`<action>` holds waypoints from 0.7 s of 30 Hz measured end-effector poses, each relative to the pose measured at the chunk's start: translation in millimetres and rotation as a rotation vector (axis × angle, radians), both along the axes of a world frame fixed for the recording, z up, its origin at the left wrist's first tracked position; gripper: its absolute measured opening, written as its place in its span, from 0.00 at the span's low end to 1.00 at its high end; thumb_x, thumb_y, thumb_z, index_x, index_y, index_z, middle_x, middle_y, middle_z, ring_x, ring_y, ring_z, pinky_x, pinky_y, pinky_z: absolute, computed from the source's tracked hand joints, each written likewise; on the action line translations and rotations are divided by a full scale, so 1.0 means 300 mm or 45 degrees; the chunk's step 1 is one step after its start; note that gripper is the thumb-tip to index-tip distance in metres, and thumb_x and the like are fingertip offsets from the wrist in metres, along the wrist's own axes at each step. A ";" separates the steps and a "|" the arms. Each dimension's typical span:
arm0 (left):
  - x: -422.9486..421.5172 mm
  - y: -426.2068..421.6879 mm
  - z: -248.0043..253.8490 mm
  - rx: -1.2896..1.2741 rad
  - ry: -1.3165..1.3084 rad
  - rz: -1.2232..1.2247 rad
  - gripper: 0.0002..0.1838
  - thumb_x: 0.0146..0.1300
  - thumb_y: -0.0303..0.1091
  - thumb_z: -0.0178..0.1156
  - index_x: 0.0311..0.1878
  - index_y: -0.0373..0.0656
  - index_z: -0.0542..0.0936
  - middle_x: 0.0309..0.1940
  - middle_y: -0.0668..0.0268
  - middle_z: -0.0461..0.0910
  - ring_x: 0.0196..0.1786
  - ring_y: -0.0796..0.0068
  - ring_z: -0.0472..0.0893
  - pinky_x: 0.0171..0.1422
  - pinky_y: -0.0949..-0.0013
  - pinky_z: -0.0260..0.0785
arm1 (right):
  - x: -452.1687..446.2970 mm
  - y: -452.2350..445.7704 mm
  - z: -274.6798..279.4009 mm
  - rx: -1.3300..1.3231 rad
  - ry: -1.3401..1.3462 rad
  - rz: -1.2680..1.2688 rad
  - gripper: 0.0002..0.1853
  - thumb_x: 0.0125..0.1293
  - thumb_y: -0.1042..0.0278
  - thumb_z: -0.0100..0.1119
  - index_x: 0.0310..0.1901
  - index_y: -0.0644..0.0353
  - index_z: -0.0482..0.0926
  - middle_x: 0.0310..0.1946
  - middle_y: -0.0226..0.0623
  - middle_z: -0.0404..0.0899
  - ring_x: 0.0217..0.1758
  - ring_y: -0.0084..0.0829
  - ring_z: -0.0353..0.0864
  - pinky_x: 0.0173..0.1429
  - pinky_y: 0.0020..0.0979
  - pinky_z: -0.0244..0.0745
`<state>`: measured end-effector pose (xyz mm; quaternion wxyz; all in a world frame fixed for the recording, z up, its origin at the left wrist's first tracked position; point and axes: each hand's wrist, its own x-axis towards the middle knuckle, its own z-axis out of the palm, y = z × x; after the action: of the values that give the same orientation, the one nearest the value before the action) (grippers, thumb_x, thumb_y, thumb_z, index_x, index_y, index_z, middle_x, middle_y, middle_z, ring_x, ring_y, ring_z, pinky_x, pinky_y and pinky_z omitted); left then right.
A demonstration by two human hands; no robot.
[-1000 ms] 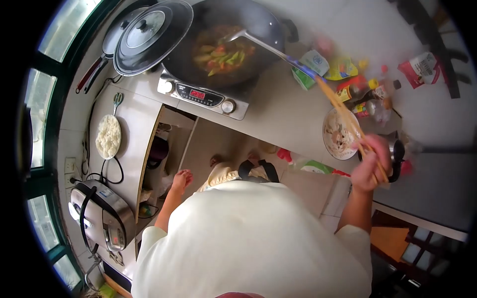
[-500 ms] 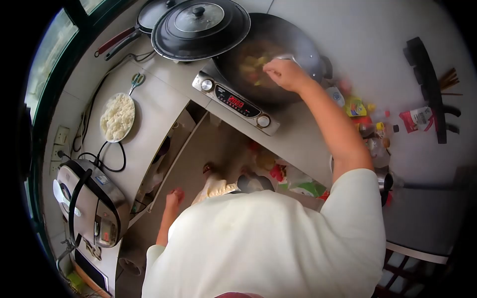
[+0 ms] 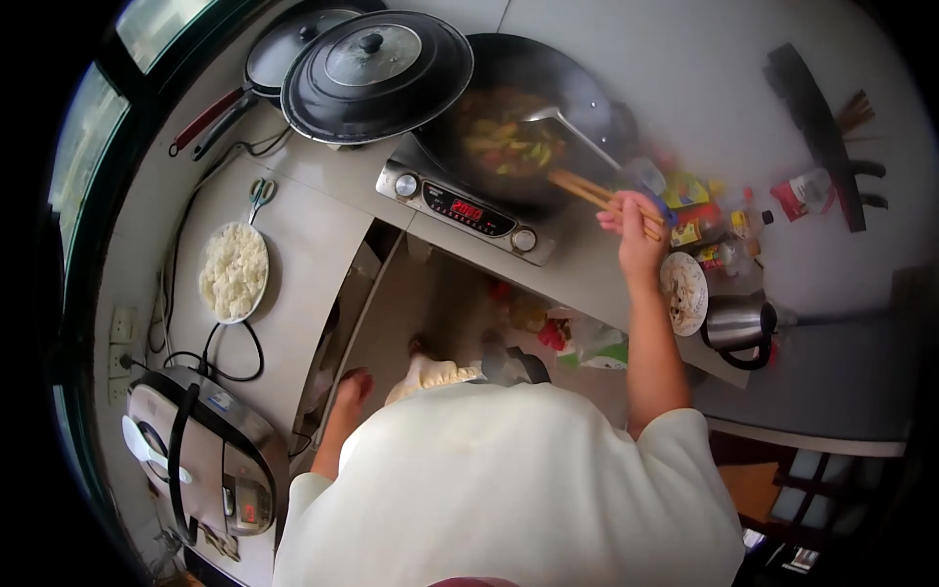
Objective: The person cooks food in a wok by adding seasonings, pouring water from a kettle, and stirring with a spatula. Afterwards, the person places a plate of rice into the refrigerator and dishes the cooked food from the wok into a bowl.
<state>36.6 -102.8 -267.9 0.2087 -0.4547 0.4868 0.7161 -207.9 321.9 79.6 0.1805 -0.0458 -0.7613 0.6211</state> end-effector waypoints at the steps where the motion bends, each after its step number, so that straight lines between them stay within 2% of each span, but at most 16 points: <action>1: -0.023 -0.011 -0.003 0.002 0.013 -0.030 0.11 0.63 0.32 0.49 0.47 0.42 0.75 0.32 0.64 0.77 0.30 0.74 0.77 0.32 0.73 0.72 | 0.014 0.011 -0.020 -0.133 -0.102 -0.065 0.12 0.67 0.67 0.48 0.43 0.68 0.74 0.35 0.42 0.77 0.32 0.30 0.81 0.38 0.26 0.78; 2: -0.037 -0.021 -0.003 0.005 0.001 -0.075 0.11 0.63 0.32 0.49 0.47 0.42 0.75 0.32 0.64 0.77 0.30 0.74 0.77 0.31 0.73 0.71 | 0.035 0.021 -0.032 -0.270 -0.201 -0.133 0.12 0.67 0.67 0.48 0.43 0.68 0.73 0.35 0.42 0.77 0.32 0.31 0.81 0.38 0.27 0.79; 6: -0.067 0.005 0.007 0.012 -0.029 -0.143 0.12 0.64 0.32 0.47 0.47 0.40 0.75 0.30 0.62 0.78 0.27 0.73 0.77 0.26 0.73 0.68 | 0.085 0.092 -0.009 -1.083 -0.203 -0.380 0.14 0.67 0.63 0.50 0.43 0.67 0.73 0.36 0.43 0.77 0.33 0.33 0.80 0.38 0.26 0.79; 7: -0.066 0.006 0.005 0.019 -0.055 -0.154 0.12 0.64 0.31 0.46 0.47 0.40 0.74 0.30 0.62 0.78 0.27 0.73 0.77 0.25 0.72 0.67 | 0.108 0.099 0.009 -1.226 -0.269 -0.333 0.13 0.67 0.64 0.50 0.43 0.66 0.74 0.36 0.43 0.78 0.36 0.33 0.80 0.36 0.25 0.78; 10: -0.036 0.011 0.000 0.006 -0.103 -0.192 0.12 0.64 0.30 0.46 0.47 0.39 0.74 0.31 0.60 0.78 0.27 0.72 0.77 0.25 0.72 0.67 | 0.207 0.093 0.106 -1.439 -0.334 0.083 0.13 0.68 0.62 0.49 0.43 0.65 0.74 0.37 0.43 0.77 0.36 0.31 0.79 0.33 0.25 0.78; 12: -0.011 0.006 -0.004 0.011 -0.114 -0.229 0.13 0.64 0.30 0.45 0.48 0.39 0.75 0.30 0.61 0.78 0.26 0.72 0.77 0.25 0.72 0.67 | 0.269 0.069 0.188 -1.626 -0.290 0.496 0.15 0.70 0.59 0.43 0.44 0.64 0.73 0.36 0.44 0.77 0.34 0.30 0.78 0.29 0.24 0.77; 14: 0.012 -0.009 -0.013 0.014 -0.116 -0.295 0.12 0.63 0.30 0.46 0.47 0.39 0.75 0.30 0.62 0.78 0.25 0.72 0.76 0.24 0.72 0.67 | 0.331 -0.017 0.326 -1.589 -0.263 0.473 0.18 0.72 0.55 0.36 0.42 0.62 0.70 0.32 0.43 0.76 0.28 0.29 0.76 0.26 0.23 0.74; 16: 0.023 -0.014 -0.018 -0.010 -0.155 -0.304 0.12 0.63 0.30 0.47 0.46 0.39 0.75 0.30 0.61 0.78 0.25 0.72 0.76 0.25 0.72 0.68 | 0.378 -0.038 0.370 -1.449 -0.110 0.783 0.19 0.73 0.54 0.31 0.38 0.61 0.67 0.27 0.43 0.73 0.23 0.29 0.74 0.23 0.24 0.70; 17: 0.026 -0.024 -0.021 -0.029 -0.136 -0.294 0.11 0.63 0.31 0.47 0.45 0.40 0.75 0.30 0.61 0.78 0.25 0.72 0.77 0.25 0.72 0.68 | 0.392 -0.035 0.384 -1.369 -0.041 0.921 0.19 0.73 0.54 0.29 0.35 0.60 0.66 0.24 0.43 0.70 0.19 0.29 0.72 0.22 0.25 0.69; 18: 0.038 -0.027 -0.024 -0.038 -0.127 -0.295 0.11 0.63 0.31 0.48 0.45 0.40 0.75 0.30 0.62 0.78 0.26 0.72 0.77 0.26 0.72 0.68 | 0.415 -0.066 0.426 -1.489 -0.048 0.964 0.19 0.73 0.54 0.30 0.35 0.60 0.66 0.24 0.44 0.70 0.15 0.30 0.69 0.20 0.26 0.68; 20: 0.026 0.002 -0.014 -0.022 -0.120 -0.324 0.10 0.63 0.31 0.48 0.44 0.40 0.75 0.30 0.62 0.78 0.26 0.72 0.77 0.26 0.73 0.69 | 0.430 -0.080 0.451 -1.431 0.006 1.004 0.19 0.73 0.55 0.30 0.36 0.60 0.67 0.25 0.44 0.70 0.14 0.29 0.68 0.19 0.25 0.68; 21: 0.027 0.007 0.007 -0.011 -0.121 -0.335 0.10 0.63 0.31 0.48 0.44 0.40 0.75 0.30 0.62 0.78 0.27 0.72 0.77 0.27 0.73 0.69 | 0.438 -0.057 0.454 -1.581 -0.064 1.067 0.19 0.73 0.55 0.30 0.37 0.61 0.67 0.26 0.44 0.71 0.14 0.29 0.68 0.18 0.25 0.66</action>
<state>44.6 -100.6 -265.9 0.3216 -0.4211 0.5349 0.6581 -76.5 304.7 215.7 -0.1477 0.1403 -0.2283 0.9521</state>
